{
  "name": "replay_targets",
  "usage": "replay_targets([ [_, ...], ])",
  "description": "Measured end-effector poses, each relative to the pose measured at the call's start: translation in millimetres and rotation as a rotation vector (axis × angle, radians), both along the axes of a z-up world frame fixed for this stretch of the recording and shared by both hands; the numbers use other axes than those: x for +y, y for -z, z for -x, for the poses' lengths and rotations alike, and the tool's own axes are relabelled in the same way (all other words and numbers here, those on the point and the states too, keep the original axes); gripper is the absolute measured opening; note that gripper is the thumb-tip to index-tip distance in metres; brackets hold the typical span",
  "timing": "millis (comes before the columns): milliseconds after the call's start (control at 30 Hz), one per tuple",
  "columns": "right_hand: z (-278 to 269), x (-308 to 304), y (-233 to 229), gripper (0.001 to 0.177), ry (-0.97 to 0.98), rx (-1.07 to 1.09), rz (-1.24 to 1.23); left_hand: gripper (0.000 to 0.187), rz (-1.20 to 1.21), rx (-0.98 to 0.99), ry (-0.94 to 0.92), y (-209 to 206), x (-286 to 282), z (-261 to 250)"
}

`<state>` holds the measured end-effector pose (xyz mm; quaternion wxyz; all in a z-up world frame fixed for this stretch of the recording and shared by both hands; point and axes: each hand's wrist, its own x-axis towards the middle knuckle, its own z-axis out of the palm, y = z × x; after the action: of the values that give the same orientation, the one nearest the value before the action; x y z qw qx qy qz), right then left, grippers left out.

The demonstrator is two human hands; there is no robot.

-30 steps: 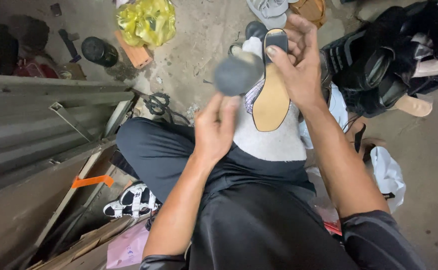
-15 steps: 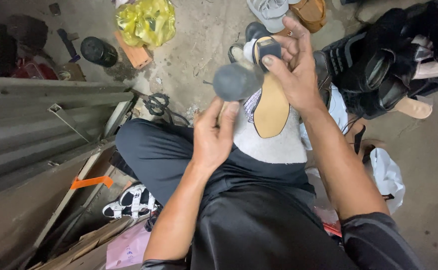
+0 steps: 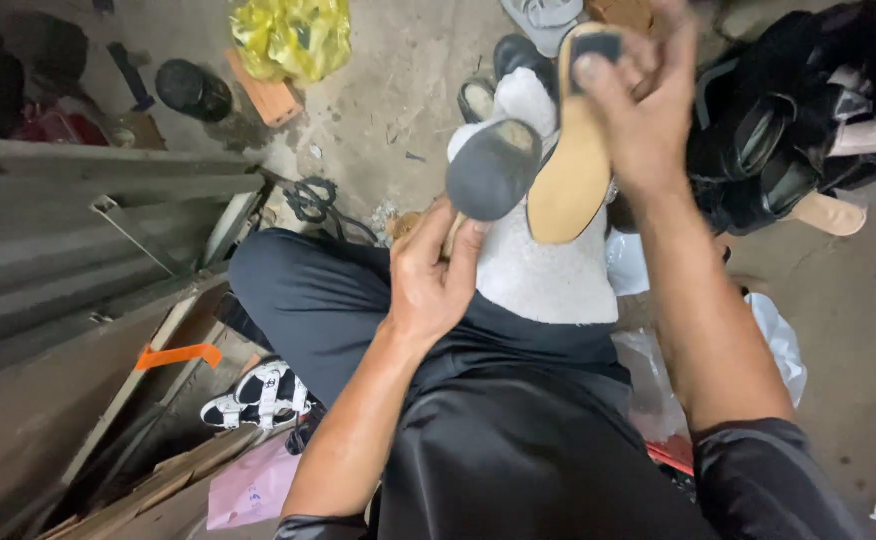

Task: The person sits on the floor and uses a rubber mallet to tap the sole and heel of a black high-heeled shoe placed on a white cloth. The person repeatedly strikes the shoe's sole and heel area, then flips the shoe to continue tapping different sections.

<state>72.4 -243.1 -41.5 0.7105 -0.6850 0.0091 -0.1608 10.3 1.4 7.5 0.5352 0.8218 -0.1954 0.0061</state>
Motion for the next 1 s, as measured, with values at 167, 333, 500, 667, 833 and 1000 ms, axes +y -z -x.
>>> replay_targets([
  [167,-7.0,-12.0,30.3,0.058,0.052,-0.045,-0.05,0.045,-0.03,0.056,0.121,31.1,-6.9,-3.2],
  [333,-1.1,-14.7,45.0,0.057,0.102,0.039,-0.186,0.038,0.103,-0.149,0.028,29.0,-4.9,13.2],
  [500,-3.7,-10.1,40.1,0.049,0.19,-0.029,-0.024,0.046,0.017,-0.012,0.028,37.4,1.3,6.7],
  [667,7.3,-5.1,55.1,0.042,0.358,-0.021,-0.212,0.039,-0.028,-0.167,-0.047,52.7,2.6,23.5],
  [833,15.1,2.4,49.0,0.039,0.502,-0.04,-0.253,0.033,0.032,-0.139,-0.024,36.3,7.8,34.8],
  [1000,35.6,-18.3,34.8,0.052,0.441,0.164,-0.17,0.046,-0.104,0.005,-0.023,72.7,9.3,29.1],
])
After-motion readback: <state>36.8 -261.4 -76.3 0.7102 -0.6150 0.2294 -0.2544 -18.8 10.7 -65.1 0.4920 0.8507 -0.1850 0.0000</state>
